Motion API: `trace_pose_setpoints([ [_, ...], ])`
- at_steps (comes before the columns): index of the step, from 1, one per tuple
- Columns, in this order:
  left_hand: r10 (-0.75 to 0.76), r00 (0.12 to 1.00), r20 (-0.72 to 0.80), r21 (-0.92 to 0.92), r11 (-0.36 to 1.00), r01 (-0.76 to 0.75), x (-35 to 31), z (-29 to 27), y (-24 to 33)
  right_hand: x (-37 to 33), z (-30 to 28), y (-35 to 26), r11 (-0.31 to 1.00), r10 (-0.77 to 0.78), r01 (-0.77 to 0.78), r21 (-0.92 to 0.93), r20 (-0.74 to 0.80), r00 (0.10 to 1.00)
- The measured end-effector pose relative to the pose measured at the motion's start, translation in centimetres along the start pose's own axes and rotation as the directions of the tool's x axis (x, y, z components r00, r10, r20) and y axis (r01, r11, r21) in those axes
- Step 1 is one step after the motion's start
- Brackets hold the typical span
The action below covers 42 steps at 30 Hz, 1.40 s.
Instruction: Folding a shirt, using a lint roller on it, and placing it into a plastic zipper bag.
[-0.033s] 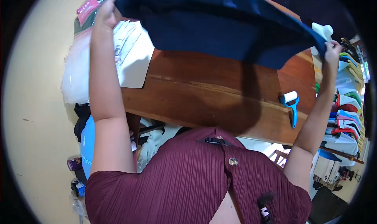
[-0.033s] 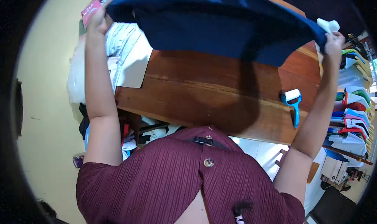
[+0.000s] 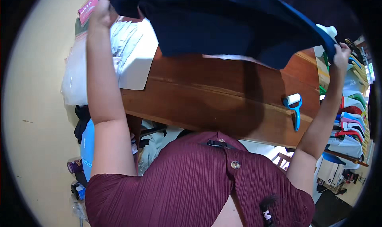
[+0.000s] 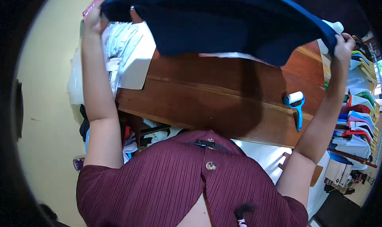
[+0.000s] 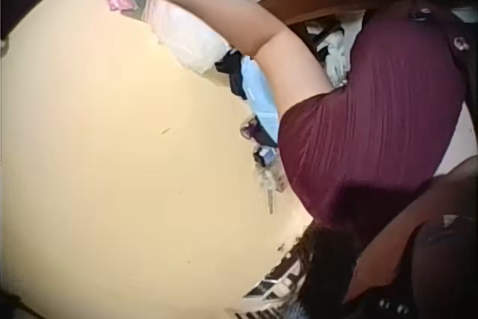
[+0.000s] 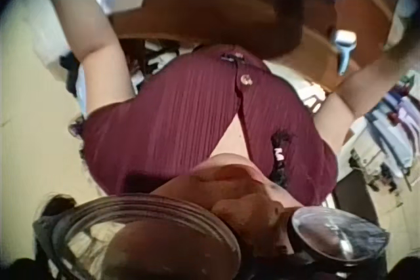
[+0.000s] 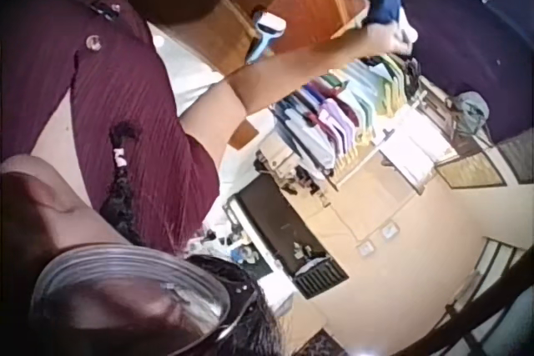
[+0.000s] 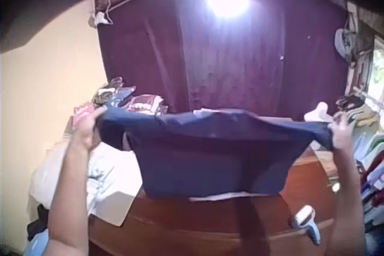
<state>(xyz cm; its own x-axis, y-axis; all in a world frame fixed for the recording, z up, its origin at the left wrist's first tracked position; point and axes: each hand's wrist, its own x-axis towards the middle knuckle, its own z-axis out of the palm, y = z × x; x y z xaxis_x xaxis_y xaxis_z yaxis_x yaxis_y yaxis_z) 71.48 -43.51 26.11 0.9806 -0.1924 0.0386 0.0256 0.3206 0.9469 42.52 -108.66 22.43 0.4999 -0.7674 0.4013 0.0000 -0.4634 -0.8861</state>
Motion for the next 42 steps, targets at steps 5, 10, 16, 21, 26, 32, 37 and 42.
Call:
trace_pose_setpoints([
  [5, 0.212, 0.977, 0.018, -0.010, 0.977, -0.211, -9.2, 0.5, 2.7, -6.1, -5.8, 0.0, 0.978, -0.107, 0.123, 0.170, -0.100, 0.989],
  [10, 0.165, 0.963, -0.214, 0.227, 0.967, -0.115, -19.0, -0.1, -4.9, -15.3, -6.0, 10.7, 0.995, -0.061, 0.061, -0.077, 0.008, 0.998],
  [16, -0.340, 0.908, -0.247, 0.177, 0.905, 0.387, -23.1, -9.4, -21.1, -26.2, -3.2, 21.6, 0.942, 0.300, -0.271, -0.197, 0.132, 0.945],
  [21, -0.527, 0.739, -0.420, 0.402, 0.623, 0.672, -27.6, -10.5, -27.5, -31.7, -3.1, 23.5, 0.840, 0.236, -0.081, -0.537, 0.226, 0.945],
  [26, -0.443, 0.837, -0.322, 0.477, 0.687, 0.547, -31.0, -10.0, -28.5, -32.4, -4.6, 18.8, 0.734, 0.485, -0.232, -0.638, 0.253, 0.837],
  [32, -0.274, 0.911, -0.309, 0.741, 0.531, 0.412, -34.7, -12.1, -30.4, -33.3, -7.3, 20.5, 0.756, 0.370, -0.037, -0.654, 0.380, 0.848],
  [37, 0.004, 0.950, -0.312, 0.949, 0.043, 0.311, -35.8, -8.1, -28.1, -31.2, -8.6, 19.8, 0.287, 0.000, 0.102, -0.953, 0.107, 0.994],
  [42, 0.188, 0.982, 0.005, 1.000, 0.013, -0.008, -30.6, -8.1, -30.6, -24.3, -12.2, 23.7, 0.362, 0.162, 0.143, -0.921, 0.213, 0.963],
])
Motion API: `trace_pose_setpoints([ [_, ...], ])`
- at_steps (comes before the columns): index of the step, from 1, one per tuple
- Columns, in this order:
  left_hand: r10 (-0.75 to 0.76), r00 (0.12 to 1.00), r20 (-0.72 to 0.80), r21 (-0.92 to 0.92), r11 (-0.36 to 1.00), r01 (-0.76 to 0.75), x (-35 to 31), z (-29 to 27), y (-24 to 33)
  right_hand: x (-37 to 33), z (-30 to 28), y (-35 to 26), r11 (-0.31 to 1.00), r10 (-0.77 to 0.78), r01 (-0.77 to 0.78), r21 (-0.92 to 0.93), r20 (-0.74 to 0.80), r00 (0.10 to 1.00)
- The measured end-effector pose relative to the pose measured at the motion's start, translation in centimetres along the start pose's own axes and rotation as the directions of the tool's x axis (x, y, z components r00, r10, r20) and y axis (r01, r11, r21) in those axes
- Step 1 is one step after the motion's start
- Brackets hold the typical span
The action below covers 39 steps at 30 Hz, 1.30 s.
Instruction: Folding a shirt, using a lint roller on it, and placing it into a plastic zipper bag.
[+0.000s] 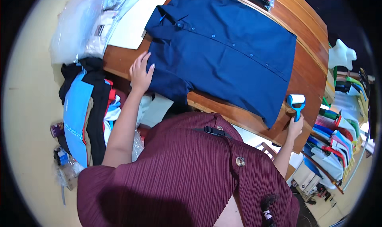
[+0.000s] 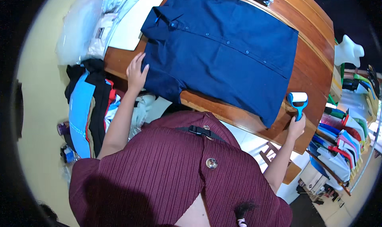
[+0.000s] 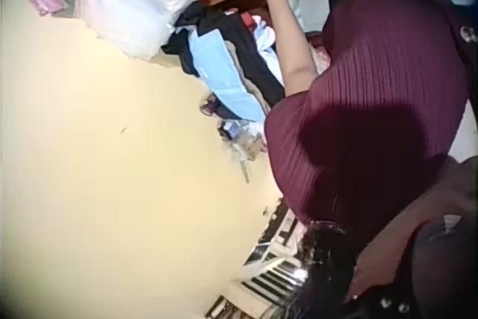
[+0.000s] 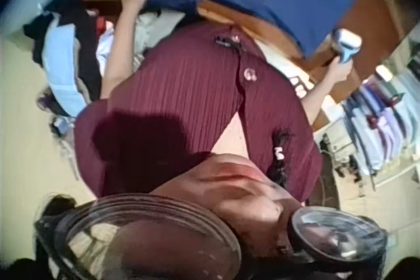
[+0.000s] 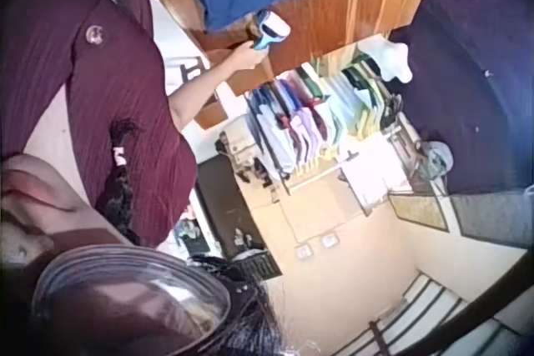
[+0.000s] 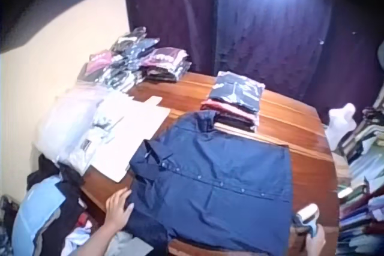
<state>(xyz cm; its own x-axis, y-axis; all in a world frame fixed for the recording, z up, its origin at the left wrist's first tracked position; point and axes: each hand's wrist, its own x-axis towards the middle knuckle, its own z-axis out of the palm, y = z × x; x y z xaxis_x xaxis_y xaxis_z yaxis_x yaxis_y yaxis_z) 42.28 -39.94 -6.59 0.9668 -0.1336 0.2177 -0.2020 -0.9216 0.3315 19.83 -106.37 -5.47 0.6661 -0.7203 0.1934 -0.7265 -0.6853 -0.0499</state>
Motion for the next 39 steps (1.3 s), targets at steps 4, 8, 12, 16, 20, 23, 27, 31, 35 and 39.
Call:
trace_pose_setpoints([
  [4, 0.008, 0.998, 0.070, 0.125, 0.992, -0.016, 0.1, 2.1, -1.6, 1.8, -0.1, -0.8, 0.962, -0.112, 0.119, 0.244, -0.042, 0.993],
  [8, 0.018, 0.996, 0.089, 0.165, 0.986, -0.032, 0.1, 2.6, -1.7, -0.8, -0.3, -9.5, 0.802, -0.104, 0.143, 0.580, -0.101, 0.989],
  [12, 0.032, 0.994, 0.108, 0.211, 0.976, -0.054, 0.4, 3.0, -1.9, -2.4, 1.9, -17.8, 0.921, -0.288, 0.304, 0.242, -0.100, 0.952],
  [16, 0.024, 0.992, 0.126, 0.207, 0.977, -0.050, 0.2, 2.8, -1.7, -1.5, 3.7, -17.5, 0.931, -0.295, 0.328, 0.162, -0.197, 0.935],
  [20, 0.027, 0.989, 0.144, 0.199, 0.978, -0.056, 0.2, 2.4, -1.6, 0.0, 3.8, -14.1, 0.956, -0.220, 0.247, 0.159, -0.170, 0.960],
  [23, 0.052, 0.986, 0.161, 0.231, 0.969, -0.088, 0.3, 1.9, -1.7, 0.6, 3.7, -13.1, 0.962, -0.202, 0.228, 0.151, -0.174, 0.964],
  [27, 0.030, 0.979, 0.204, 0.127, 0.990, -0.057, 1.1, 0.9, -1.2, -0.5, 1.3, -14.7, 0.931, -0.230, 0.265, 0.250, -0.160, 0.960],
  [31, 0.102, 0.983, 0.151, 0.104, 0.988, -0.118, 2.7, 1.9, 0.8, -4.3, -1.9, -23.1, 0.828, -0.437, 0.367, 0.424, 0.077, 0.896],
  [35, 0.095, 0.976, 0.195, 0.124, 0.985, -0.121, 3.5, 3.8, 1.7, -8.5, -3.2, -33.9, 0.577, -0.761, 0.700, 0.421, -0.034, 0.648],
  [39, 0.134, 0.973, 0.187, 0.169, 0.972, -0.166, 3.3, 4.0, 1.1, -5.8, -4.3, -33.2, 0.628, -0.765, 0.681, 0.376, 0.140, 0.629],
])
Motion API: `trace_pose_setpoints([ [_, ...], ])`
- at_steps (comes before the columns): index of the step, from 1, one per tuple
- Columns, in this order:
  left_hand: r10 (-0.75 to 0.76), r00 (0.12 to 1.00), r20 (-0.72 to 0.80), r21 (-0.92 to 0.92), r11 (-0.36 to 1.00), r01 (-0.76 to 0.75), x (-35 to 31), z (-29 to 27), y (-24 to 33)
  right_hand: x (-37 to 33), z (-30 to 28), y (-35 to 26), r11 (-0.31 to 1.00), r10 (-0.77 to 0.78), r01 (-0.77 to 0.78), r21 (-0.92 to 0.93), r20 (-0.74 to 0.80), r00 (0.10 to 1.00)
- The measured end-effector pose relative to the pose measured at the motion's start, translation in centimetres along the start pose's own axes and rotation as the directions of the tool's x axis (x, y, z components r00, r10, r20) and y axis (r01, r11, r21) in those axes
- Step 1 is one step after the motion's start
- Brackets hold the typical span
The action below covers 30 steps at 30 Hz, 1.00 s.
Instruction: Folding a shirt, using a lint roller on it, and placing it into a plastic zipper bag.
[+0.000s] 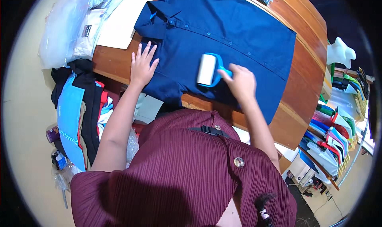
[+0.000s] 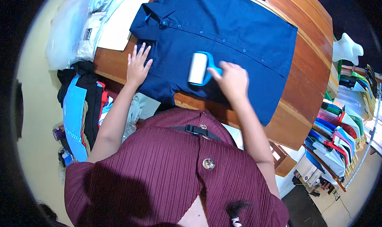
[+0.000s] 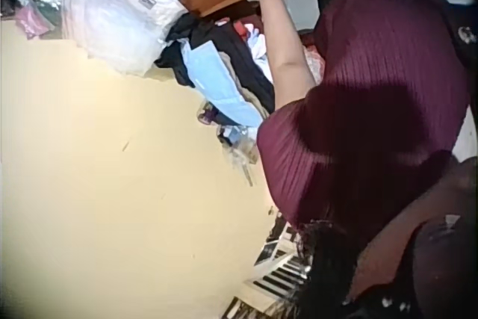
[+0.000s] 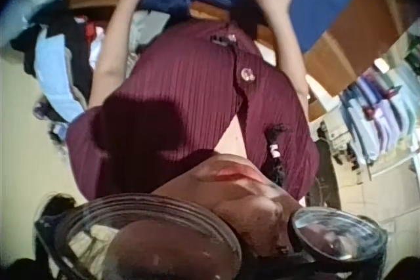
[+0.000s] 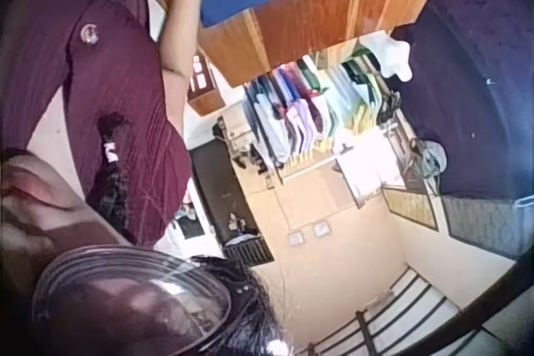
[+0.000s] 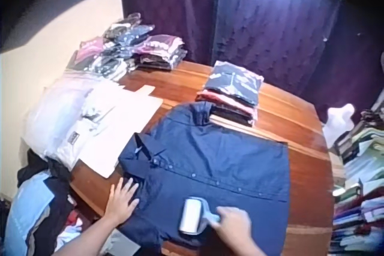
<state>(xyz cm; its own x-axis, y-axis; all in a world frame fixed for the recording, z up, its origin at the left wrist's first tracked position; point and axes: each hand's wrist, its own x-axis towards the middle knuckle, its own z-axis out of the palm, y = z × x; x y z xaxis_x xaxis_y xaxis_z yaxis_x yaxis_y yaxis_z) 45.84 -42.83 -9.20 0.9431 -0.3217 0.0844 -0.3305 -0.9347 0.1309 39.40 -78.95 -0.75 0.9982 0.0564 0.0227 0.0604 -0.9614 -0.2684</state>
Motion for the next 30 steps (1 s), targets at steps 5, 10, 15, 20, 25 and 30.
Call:
trace_pose_setpoints([
  [5, -0.048, 0.998, -0.034, -0.137, 0.990, 0.043, -0.2, -0.6, -0.3, -9.0, -5.0, 16.0, 0.895, 0.445, -0.446, -0.013, 0.098, 0.890],
  [10, -0.069, 0.997, -0.018, -0.156, 0.986, 0.065, 0.1, -0.9, 0.0, -13.7, -7.0, 22.1, 0.777, 0.628, -0.606, -0.171, 0.136, 0.767],
  [15, -0.086, 0.996, -0.001, -0.138, 0.987, 0.085, -0.3, -1.2, 0.1, 2.0, -1.2, 7.5, 0.950, 0.308, -0.305, 0.068, -0.038, 0.951],
  [20, -0.044, 0.999, 0.014, -0.163, 0.986, 0.046, 0.6, -0.6, 0.4, 17.3, 5.0, -4.6, 0.996, -0.080, 0.085, 0.029, -0.137, 0.987],
  [25, -0.085, 0.996, 0.030, -0.142, 0.986, 0.088, -0.1, -0.8, -0.4, 18.9, 2.2, -0.9, 0.992, 0.088, -0.096, 0.086, 0.092, 0.992],
  [30, -0.112, 0.993, 0.048, -0.161, 0.980, 0.118, 0.1, -1.3, -0.1, 7.9, -3.9, 21.0, 0.883, 0.425, -0.438, 0.167, 0.110, 0.899],
])
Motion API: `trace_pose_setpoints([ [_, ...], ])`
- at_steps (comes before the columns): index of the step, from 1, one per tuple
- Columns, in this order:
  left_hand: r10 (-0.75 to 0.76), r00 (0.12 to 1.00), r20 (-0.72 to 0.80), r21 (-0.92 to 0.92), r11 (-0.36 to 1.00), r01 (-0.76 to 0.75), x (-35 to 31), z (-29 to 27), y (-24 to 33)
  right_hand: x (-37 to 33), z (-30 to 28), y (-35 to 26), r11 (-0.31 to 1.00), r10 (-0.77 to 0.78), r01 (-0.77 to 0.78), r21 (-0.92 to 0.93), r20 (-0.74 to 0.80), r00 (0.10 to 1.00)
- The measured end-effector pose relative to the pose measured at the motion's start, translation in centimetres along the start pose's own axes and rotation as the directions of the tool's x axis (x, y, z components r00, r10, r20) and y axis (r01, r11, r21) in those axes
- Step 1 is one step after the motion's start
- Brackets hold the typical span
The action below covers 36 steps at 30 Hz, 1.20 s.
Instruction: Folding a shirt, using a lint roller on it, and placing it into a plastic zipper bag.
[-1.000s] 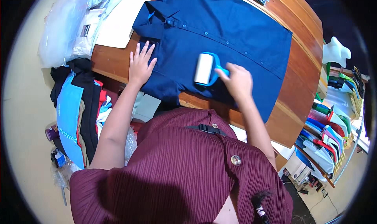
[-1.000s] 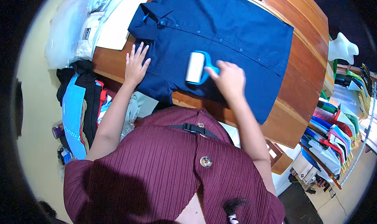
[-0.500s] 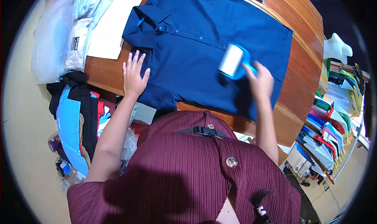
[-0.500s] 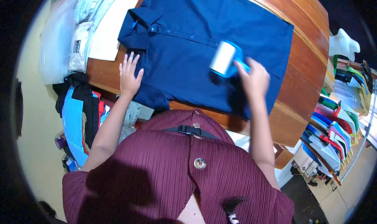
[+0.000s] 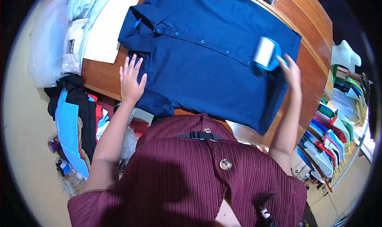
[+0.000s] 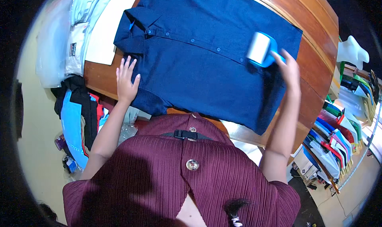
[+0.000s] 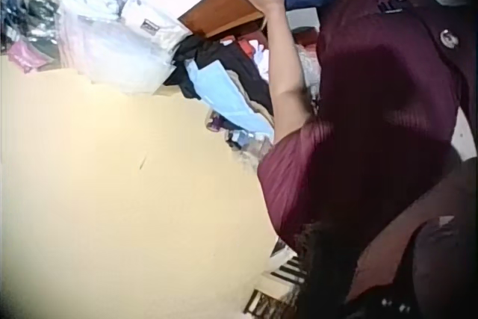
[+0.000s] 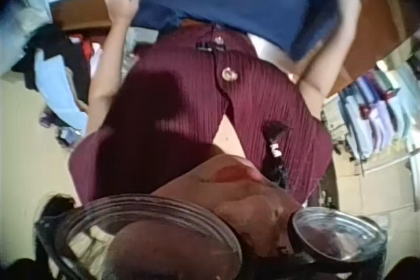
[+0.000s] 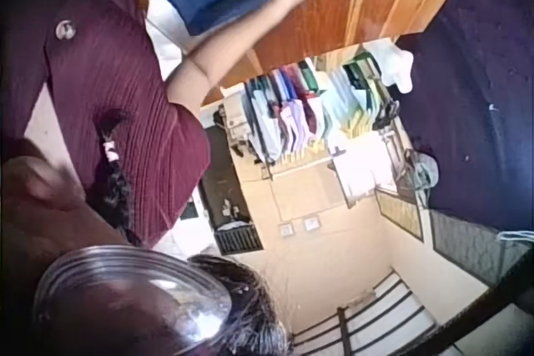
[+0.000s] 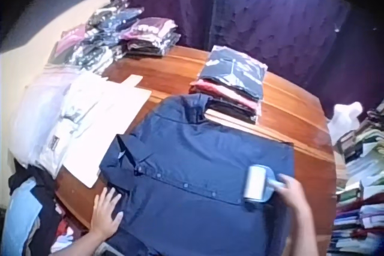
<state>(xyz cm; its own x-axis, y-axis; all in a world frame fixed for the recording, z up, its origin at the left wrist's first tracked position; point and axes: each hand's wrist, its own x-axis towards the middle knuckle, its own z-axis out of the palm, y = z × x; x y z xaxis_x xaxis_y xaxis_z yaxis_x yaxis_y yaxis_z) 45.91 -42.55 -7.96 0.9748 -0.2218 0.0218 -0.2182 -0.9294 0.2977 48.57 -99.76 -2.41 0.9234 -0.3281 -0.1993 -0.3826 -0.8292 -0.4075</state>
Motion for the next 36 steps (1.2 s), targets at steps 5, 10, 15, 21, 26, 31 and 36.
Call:
trace_pose_setpoints([
  [5, 0.022, 1.000, -0.004, -0.010, 1.000, -0.022, 0.5, -0.1, 0.3, -2.7, -7.6, 13.2, 0.947, 0.301, -0.290, -0.137, 0.062, 0.952],
  [10, 0.021, 1.000, -0.005, -0.002, 1.000, -0.021, 0.2, -0.1, 0.1, 2.3, 0.9, -3.2, 0.935, -0.257, 0.219, -0.277, -0.108, 0.960],
  [15, 0.019, 1.000, 0.017, -0.006, 1.000, -0.019, 0.4, 0.0, 0.4, 3.9, 11.2, -25.4, 0.818, -0.556, 0.550, -0.169, 0.015, 0.831],
  [21, 0.009, 1.000, 0.010, -0.011, 1.000, -0.009, 0.3, 0.0, 0.4, 5.5, 9.3, -21.8, 0.880, -0.455, 0.460, -0.117, 0.071, 0.888],
  [26, -0.011, 1.000, 0.001, 0.010, 1.000, 0.011, 0.0, -0.4, 0.2, 6.1, -0.4, -0.7, 1.000, -0.012, 0.010, -0.027, -0.062, 0.998],
  [31, 0.016, 1.000, 0.006, 0.012, 1.000, -0.016, 0.8, -0.2, 0.8, 5.9, -6.2, 14.0, 0.997, 0.082, -0.082, 0.008, -0.125, 0.989],
  [36, 0.022, 1.000, 0.014, 0.004, 1.000, -0.022, 0.2, -0.8, 0.7, 9.8, 1.7, -9.1, 0.986, -0.165, 0.165, -0.027, 0.000, 0.986],
])
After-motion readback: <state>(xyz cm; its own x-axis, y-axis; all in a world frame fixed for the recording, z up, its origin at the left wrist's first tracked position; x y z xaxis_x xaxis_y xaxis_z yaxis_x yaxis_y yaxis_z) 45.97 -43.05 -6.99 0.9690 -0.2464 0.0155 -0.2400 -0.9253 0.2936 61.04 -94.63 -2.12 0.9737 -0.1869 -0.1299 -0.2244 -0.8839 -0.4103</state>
